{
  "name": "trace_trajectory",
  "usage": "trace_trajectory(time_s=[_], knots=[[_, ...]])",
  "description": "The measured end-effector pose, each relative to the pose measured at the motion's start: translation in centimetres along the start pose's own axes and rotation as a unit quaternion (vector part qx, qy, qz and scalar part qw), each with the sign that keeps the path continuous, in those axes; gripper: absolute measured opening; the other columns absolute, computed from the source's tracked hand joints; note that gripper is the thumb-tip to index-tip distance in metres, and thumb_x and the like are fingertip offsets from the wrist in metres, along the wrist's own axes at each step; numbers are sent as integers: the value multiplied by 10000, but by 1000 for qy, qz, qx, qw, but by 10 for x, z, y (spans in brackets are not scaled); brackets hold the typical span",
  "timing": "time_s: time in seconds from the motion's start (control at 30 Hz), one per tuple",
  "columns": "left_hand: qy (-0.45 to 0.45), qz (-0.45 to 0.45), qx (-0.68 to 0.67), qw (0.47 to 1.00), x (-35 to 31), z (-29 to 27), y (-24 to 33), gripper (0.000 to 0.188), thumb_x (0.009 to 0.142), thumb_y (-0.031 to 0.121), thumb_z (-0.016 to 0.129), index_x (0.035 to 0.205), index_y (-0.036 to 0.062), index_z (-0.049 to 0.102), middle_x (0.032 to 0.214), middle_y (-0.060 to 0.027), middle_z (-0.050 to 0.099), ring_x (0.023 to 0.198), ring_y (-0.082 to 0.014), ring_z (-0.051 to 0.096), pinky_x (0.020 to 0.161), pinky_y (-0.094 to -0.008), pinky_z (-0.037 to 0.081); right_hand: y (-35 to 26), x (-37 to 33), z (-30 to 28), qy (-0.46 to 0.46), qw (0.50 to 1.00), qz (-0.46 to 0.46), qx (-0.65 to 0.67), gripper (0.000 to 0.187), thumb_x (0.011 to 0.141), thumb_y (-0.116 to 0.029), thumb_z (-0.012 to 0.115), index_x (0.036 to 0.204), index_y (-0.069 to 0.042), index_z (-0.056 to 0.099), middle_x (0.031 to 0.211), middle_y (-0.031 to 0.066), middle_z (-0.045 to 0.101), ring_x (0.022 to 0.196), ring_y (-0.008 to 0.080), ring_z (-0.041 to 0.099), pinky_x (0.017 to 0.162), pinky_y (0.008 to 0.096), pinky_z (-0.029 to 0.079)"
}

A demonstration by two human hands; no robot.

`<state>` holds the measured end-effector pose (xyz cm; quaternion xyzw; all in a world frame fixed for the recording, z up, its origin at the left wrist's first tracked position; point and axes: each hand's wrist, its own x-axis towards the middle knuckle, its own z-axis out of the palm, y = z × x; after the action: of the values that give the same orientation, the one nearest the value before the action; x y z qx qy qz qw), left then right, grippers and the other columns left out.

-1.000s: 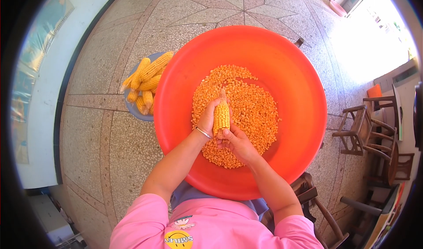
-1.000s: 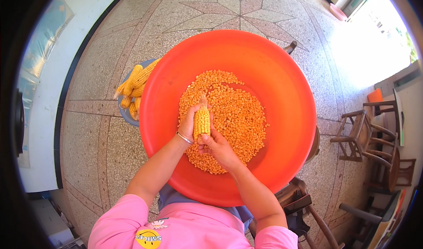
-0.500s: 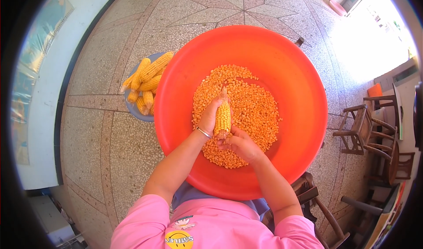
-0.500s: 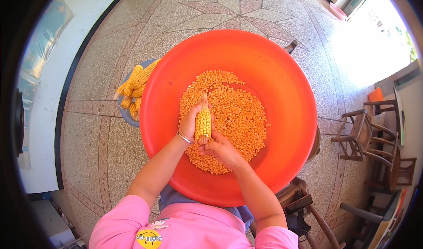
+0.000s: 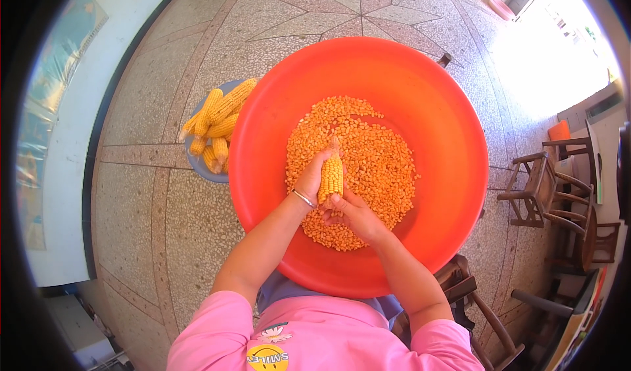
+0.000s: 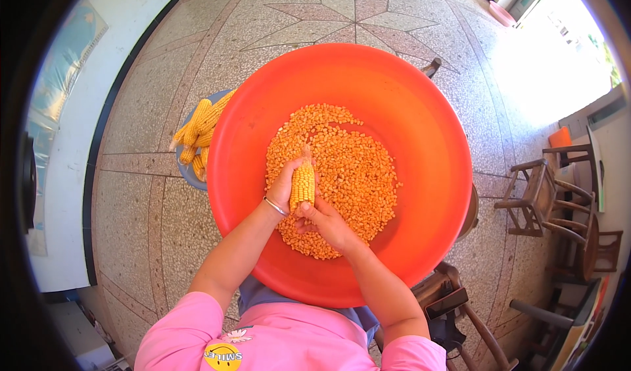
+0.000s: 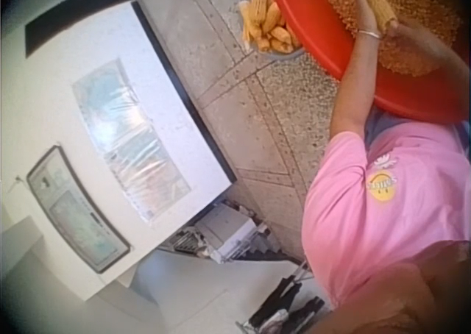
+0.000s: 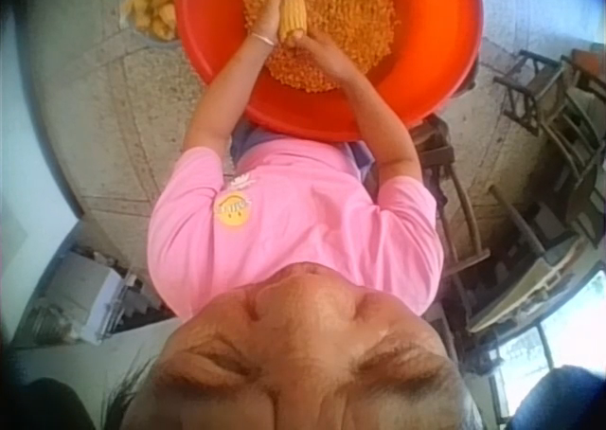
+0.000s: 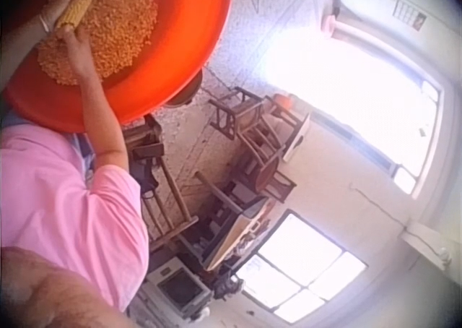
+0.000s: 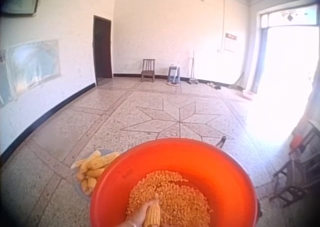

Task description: Shelling kernels from a corn cob into a large red bowl.

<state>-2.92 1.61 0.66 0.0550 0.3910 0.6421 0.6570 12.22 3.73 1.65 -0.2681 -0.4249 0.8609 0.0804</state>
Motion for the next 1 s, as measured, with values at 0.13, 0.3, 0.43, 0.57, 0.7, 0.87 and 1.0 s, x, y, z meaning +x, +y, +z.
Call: trace_trajectory(time_s=[0.13, 0.3, 0.43, 0.57, 0.7, 0.87, 1.0], knots=[[-2, 55, 92, 994, 1, 4, -4, 372, 868, 382, 464, 1059, 63, 473, 781, -96, 566, 590, -183, 574, 532, -292, 497, 3, 1, -5, 24, 999, 23, -37, 283, 922, -202, 381, 1099, -8, 484, 914, 67, 554, 785, 165, 562, 699, 327, 519], [-2, 74, 177, 981, 0, 3, -3, 343, 878, 357, 452, 1060, 67, 473, 776, -85, 567, 619, -145, 560, 553, -261, 484, 2, 2, -9, 48, 996, 45, -68, 268, 868, -133, 370, 1070, -2, 487, 911, 98, 565, 787, 181, 565, 730, 352, 508], [29, 92, 115, 989, 0, 5, -1, 300, 889, 308, 449, 1037, 50, 488, 808, -57, 532, 689, -137, 572, 577, -268, 475, 1, 5, -5, 30, 998, 22, -45, 301, 914, -271, 434, 1054, -17, 516, 863, 73, 567, 756, 155, 554, 661, 312, 503], [19, 114, 173, 978, 2, -1, -4, 308, 890, 331, 451, 1030, 58, 485, 785, -61, 537, 671, -145, 568, 574, -275, 475, -3, 0, 5, 63, 998, 11, -22, 357, 924, -356, 474, 1018, -18, 537, 849, 57, 563, 739, 140, 550, 659, 290, 493], [24, 41, 91, 995, 2, 2, -3, 339, 884, 375, 457, 1022, 66, 482, 763, -70, 543, 655, -155, 567, 556, -278, 476, 5, 3, -2, 71, 995, 2, -67, 383, 929, -386, 469, 991, -16, 547, 840, 45, 559, 715, 125, 546, 652, 270, 488], [20, 22, 61, 998, -3, 3, 5, 370, 884, 398, 462, 1030, 59, 481, 766, -77, 552, 636, -158, 565, 526, -290, 481, -1, 2, -1, 53, 998, 5, -41, 292, 926, -299, 483, 990, -22, 546, 846, 43, 559, 717, 122, 539, 651, 268, 481], [27, 79, 143, 986, 0, 4, 1, 340, 904, 369, 461, 1027, 52, 482, 793, -73, 556, 640, -147, 560, 543, -281, 477, -3, 0, 1, 53, 998, 23, 10, 203, 877, -187, 497, 993, -27, 543, 850, 43, 551, 759, 120, 534, 670, 277, 478]])
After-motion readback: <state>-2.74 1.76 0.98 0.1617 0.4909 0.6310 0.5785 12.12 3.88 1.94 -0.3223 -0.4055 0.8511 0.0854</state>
